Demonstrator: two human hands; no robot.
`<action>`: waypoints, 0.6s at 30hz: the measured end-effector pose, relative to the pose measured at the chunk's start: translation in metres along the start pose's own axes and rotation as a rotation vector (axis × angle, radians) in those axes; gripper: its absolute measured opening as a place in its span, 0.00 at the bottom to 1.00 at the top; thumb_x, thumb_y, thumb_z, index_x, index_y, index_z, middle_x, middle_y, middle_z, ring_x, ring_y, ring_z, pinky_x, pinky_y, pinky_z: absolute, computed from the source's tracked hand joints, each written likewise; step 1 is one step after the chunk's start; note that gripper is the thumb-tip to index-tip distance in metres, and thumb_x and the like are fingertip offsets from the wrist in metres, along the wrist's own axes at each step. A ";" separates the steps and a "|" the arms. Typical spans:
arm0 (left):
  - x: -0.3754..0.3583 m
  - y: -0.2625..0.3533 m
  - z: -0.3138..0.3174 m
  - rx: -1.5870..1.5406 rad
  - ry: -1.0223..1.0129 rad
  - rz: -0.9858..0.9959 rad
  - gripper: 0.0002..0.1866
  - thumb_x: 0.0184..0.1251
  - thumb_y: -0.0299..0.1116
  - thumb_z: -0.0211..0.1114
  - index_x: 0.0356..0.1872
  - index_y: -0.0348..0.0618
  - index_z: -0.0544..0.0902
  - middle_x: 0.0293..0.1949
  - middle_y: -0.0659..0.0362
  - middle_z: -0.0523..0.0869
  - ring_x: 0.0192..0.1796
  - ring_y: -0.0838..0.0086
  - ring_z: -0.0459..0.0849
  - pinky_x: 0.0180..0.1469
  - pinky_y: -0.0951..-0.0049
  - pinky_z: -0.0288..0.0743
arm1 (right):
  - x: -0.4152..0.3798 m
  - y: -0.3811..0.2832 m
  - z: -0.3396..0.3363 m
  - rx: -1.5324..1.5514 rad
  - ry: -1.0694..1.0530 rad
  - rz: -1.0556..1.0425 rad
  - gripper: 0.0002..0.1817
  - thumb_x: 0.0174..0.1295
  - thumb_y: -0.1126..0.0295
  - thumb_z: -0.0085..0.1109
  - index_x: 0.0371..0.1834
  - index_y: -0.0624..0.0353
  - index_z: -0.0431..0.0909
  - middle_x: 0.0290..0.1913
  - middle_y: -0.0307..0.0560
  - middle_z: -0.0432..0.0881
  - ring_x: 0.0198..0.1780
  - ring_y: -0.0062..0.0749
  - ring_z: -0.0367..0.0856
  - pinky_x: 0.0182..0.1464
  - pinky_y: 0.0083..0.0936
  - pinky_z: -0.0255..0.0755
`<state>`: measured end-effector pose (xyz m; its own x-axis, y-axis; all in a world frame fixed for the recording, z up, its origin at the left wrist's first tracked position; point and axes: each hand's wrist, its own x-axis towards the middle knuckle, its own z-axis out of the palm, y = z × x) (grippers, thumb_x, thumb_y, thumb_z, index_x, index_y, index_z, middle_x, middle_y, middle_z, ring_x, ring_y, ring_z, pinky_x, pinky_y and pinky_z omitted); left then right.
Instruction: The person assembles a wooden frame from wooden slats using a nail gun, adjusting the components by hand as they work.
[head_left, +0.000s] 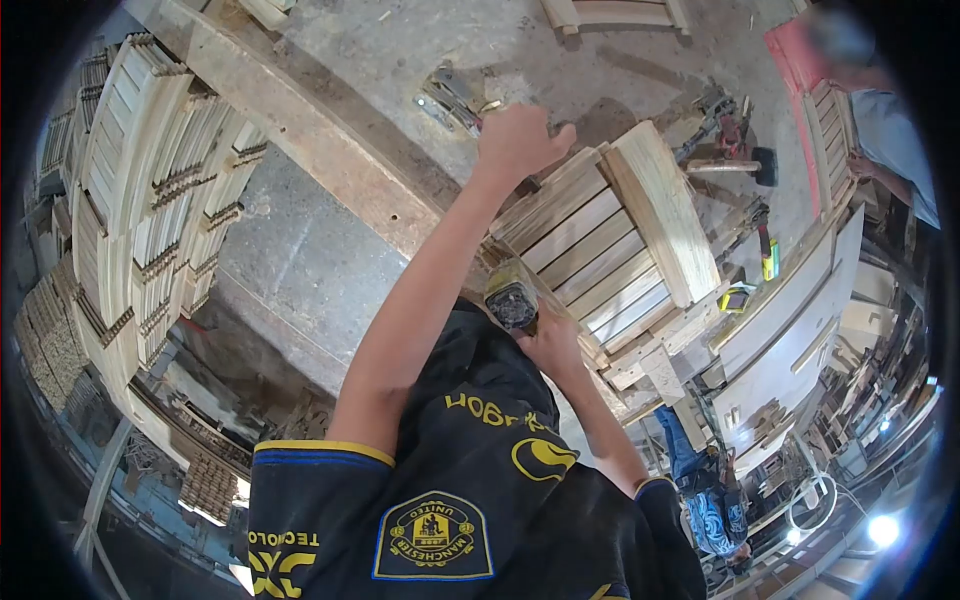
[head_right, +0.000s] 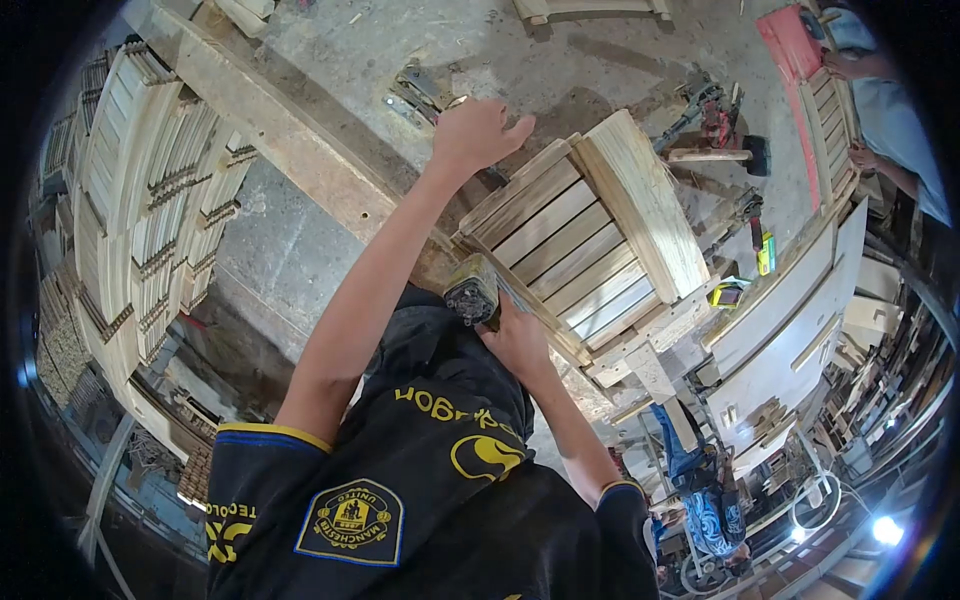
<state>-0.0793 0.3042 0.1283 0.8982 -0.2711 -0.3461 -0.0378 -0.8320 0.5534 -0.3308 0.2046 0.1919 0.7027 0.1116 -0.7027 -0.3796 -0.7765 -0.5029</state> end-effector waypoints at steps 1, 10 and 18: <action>-0.001 0.002 -0.002 -0.038 0.010 -0.030 0.27 0.57 0.58 0.57 0.21 0.40 0.79 0.19 0.52 0.81 0.28 0.57 0.83 0.35 0.58 0.76 | 0.001 0.001 0.001 -0.029 0.002 -0.018 0.39 0.51 0.58 0.64 0.62 0.72 0.61 0.37 0.69 0.80 0.39 0.61 0.79 0.43 0.46 0.74; -0.001 0.005 -0.005 -0.134 0.061 -0.069 0.33 0.59 0.66 0.52 0.22 0.41 0.80 0.19 0.52 0.82 0.28 0.57 0.83 0.34 0.60 0.75 | -0.001 -0.002 0.005 -0.053 0.037 0.041 0.36 0.53 0.56 0.62 0.61 0.66 0.62 0.41 0.68 0.80 0.42 0.63 0.79 0.47 0.48 0.73; 0.001 -0.001 0.003 -0.153 0.114 -0.081 0.30 0.59 0.64 0.54 0.23 0.42 0.81 0.18 0.52 0.81 0.29 0.57 0.84 0.35 0.61 0.76 | 0.001 -0.011 -0.006 -0.005 -0.111 0.126 0.35 0.53 0.57 0.63 0.59 0.69 0.63 0.45 0.70 0.78 0.45 0.64 0.77 0.48 0.48 0.73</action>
<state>-0.0800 0.3035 0.1251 0.9396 -0.1431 -0.3110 0.0955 -0.7630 0.6393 -0.3219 0.2097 0.1995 0.5789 0.0801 -0.8114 -0.4574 -0.7919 -0.4045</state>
